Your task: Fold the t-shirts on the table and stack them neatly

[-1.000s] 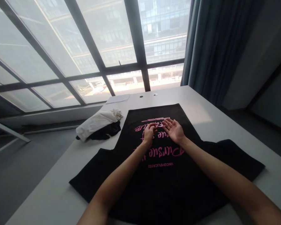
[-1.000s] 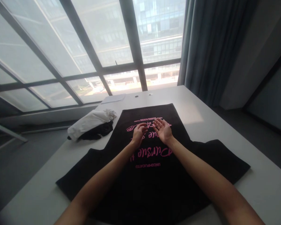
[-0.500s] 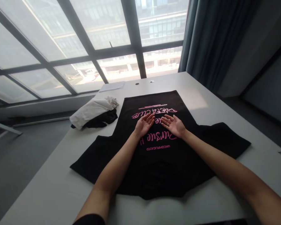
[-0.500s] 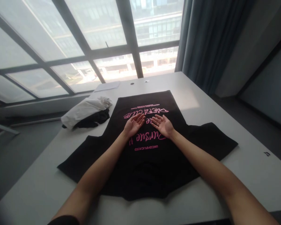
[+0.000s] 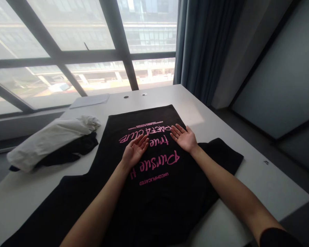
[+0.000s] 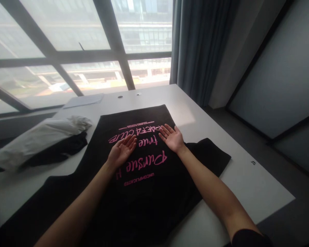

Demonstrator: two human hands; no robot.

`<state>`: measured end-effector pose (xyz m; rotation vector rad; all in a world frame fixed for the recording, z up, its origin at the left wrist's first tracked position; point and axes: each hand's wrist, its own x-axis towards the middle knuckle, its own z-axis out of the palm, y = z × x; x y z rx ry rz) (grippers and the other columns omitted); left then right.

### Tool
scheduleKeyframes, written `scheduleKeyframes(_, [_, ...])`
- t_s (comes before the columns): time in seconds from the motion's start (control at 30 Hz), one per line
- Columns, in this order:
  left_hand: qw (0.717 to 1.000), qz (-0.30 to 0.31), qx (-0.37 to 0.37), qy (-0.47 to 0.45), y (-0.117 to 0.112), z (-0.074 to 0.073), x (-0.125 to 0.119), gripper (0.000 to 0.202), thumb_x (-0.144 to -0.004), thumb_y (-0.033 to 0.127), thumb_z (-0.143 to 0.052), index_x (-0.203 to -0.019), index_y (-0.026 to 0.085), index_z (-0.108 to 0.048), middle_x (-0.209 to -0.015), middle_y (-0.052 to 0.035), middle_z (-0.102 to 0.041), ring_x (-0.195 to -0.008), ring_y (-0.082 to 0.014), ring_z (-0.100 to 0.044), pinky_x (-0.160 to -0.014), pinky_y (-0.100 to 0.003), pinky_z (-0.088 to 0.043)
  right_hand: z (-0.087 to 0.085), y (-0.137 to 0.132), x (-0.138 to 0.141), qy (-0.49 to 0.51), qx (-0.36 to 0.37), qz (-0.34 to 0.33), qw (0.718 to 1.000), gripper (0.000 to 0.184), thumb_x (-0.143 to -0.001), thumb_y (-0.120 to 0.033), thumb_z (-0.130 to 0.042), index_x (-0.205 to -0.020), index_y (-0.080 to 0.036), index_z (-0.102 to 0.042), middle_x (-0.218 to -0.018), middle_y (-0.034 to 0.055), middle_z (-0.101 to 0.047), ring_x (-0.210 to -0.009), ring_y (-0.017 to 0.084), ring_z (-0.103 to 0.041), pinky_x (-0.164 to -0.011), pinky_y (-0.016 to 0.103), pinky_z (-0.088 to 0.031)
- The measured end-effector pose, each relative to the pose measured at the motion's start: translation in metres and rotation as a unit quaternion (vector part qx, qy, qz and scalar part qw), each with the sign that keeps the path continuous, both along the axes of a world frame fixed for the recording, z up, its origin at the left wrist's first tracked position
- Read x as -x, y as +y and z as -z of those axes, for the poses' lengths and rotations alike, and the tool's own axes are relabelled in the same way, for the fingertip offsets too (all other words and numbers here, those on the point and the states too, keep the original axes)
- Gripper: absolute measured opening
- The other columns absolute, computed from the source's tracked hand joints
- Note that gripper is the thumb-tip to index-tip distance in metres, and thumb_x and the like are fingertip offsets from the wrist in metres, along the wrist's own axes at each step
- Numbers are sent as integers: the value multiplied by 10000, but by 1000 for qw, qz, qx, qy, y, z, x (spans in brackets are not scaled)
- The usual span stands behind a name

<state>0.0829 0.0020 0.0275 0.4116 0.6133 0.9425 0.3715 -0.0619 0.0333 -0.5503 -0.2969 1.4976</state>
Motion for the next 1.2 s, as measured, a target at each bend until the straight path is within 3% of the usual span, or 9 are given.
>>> scheduleKeyframes(0.13, [1000, -4, 9, 3, -1, -4, 0, 280, -973, 153, -486, -1172, 131, -682, -1231, -142, -718, -1100, -245, -714, -895, -364, -612, -23, -20, -55, -110, -42, 62, 991, 495, -1036, -534, -291, -1189, -229, -651, -1407, 91, -640, -1327, 229, -580, -1108, 450, -491])
scheduleKeyframes(0.23, [1000, -3, 13, 5, 0, -6, -2, 272, -970, 147, -489, -1156, 136, -688, -1207, -140, -725, -1076, -237, -720, -866, -354, -619, -32, -52, -101, -308, -28, 73, 948, 464, -987, -583, -414, -1197, -256, -668, -1406, 91, -640, -1282, 269, -612, -1096, 504, -485])
scheduleKeyframes(0.27, [1000, -3, 14, 6, 0, -6, -2, 270, -972, 146, -485, -1149, 134, -689, -1201, -140, -727, -1062, -235, -724, -854, -349, -621, -31, -64, -117, -403, -11, 91, 911, 425, -960, -558, -494, -1195, -257, -678, -1375, 94, -658, -1252, 283, -629, -1087, 520, -484])
scheduleKeyframes(0.4, [1000, -1, 17, 13, 1, -7, -3, 280, -985, 145, -453, -1141, 122, -685, -1187, -147, -726, -1019, -227, -730, -816, -337, -627, -14, -100, -172, -721, 59, 128, 679, 364, -843, -434, -670, -1111, -200, -746, -1245, 135, -716, -1147, 306, -659, -1052, 503, -487])
scheduleKeyframes(0.57, [999, -4, 18, 27, 2, -8, -3, 303, -992, 134, -419, -1148, 123, -679, -1141, -139, -733, -969, -210, -733, -785, -325, -629, 5, -108, -197, -830, 125, 93, 535, 396, -903, -505, -558, -964, -180, -776, -1005, 128, -758, -871, 258, -693, -860, 403, -544])
scheduleKeyframes(0.67, [999, -7, 21, 37, 2, -9, -4, 313, -991, 125, -410, -1154, 125, -677, -1122, -135, -734, -957, -205, -734, -768, -312, -629, 7, -104, -192, -832, 133, 83, 532, 423, -882, -543, -583, -966, -174, -772, -787, 68, -727, -731, 227, -668, -758, 359, -536])
scheduleKeyframes(1.0, [999, -3, 20, 40, 5, -3, -3, 312, -993, 127, -417, -1157, 125, -683, -1097, -140, -733, -936, -208, -735, -756, -315, -636, 17, -108, -190, -673, 81, 134, 723, 469, -788, -422, -736, -1182, -170, -727, -1168, 131, -756, -1004, 260, -715, -938, 433, -565])
scheduleKeyframes(1.1, [999, 3, 18, 41, 6, -2, -2, 311, -987, 115, -424, -1152, 123, -688, -1082, -139, -735, -930, -206, -735, -758, -313, -636, 24, -112, -194, -714, 89, 139, 681, 503, -788, -385, -725, -1241, -165, -702, -1223, 147, -735, -979, 274, -716, -927, 483, -577])
scheduleKeyframes(1.2, [999, 3, 15, 39, 6, -2, -2, 313, -984, 110, -424, -1146, 126, -692, -1074, -132, -735, -930, -203, -734, -761, -312, -636, 24, -111, -188, -817, 81, 194, 537, 418, -817, -349, -670, -1182, -155, -734, -1269, 167, -706, -1142, 327, -658, -1047, 555, -498])
